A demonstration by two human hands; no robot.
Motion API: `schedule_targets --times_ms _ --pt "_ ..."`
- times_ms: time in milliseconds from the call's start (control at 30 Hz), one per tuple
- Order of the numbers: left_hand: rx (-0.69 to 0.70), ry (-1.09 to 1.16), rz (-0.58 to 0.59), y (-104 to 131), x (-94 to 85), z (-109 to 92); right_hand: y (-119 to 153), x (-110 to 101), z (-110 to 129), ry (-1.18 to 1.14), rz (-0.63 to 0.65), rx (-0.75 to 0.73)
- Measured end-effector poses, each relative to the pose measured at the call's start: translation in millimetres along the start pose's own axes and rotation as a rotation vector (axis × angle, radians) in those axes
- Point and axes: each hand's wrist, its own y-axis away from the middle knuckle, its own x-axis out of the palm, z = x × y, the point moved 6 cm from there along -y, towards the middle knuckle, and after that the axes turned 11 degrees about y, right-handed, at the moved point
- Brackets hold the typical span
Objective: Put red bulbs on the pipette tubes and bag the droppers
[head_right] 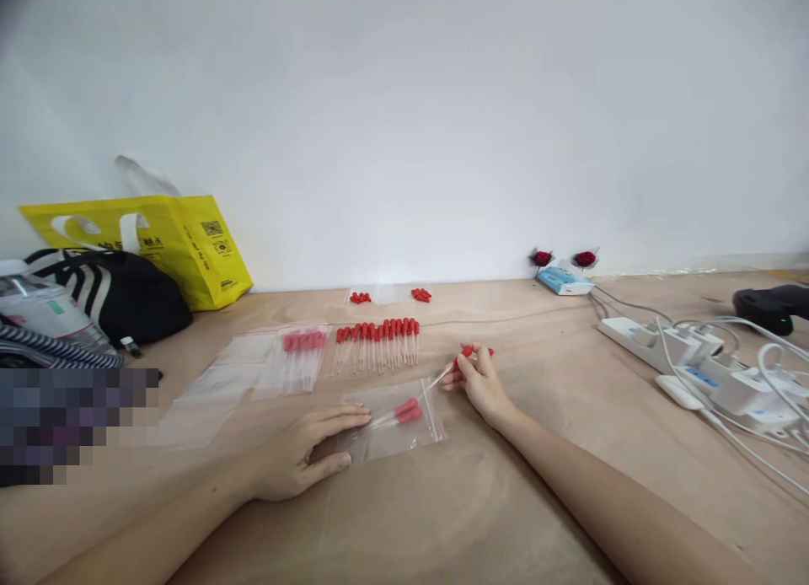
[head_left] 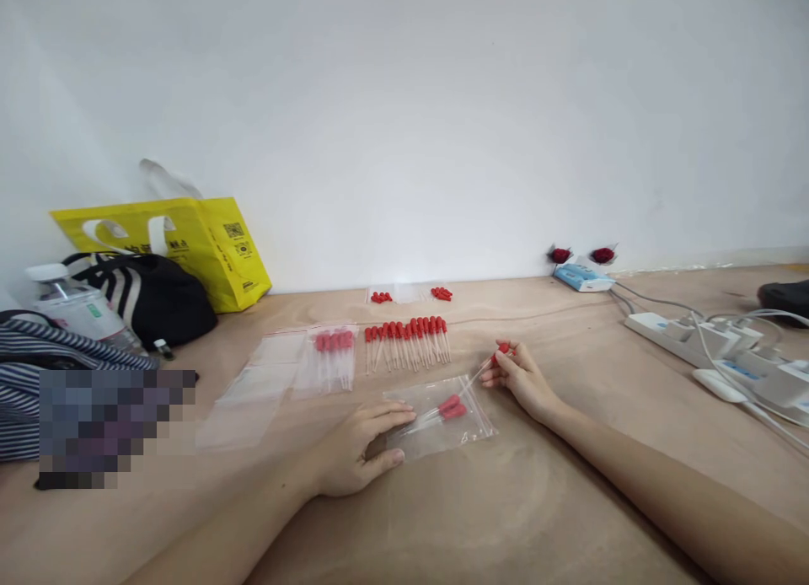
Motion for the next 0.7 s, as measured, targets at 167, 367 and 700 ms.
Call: schedule_targets --times_ms 167,367,700 --pt "-0.004 0.002 -0.001 0.1 0.4 0.4 5.9 8.6 -2.8 -0.01 0.128 0.014" --pt "0.011 0.021 -0.009 0.7 0.3 0.6 11.1 18.7 3.6 0.382 0.337 -0.126" --pt "0.016 0.012 -0.019 -2.1 -1.5 0.2 14.6 31.9 6.5 0.519 0.543 -0.192"
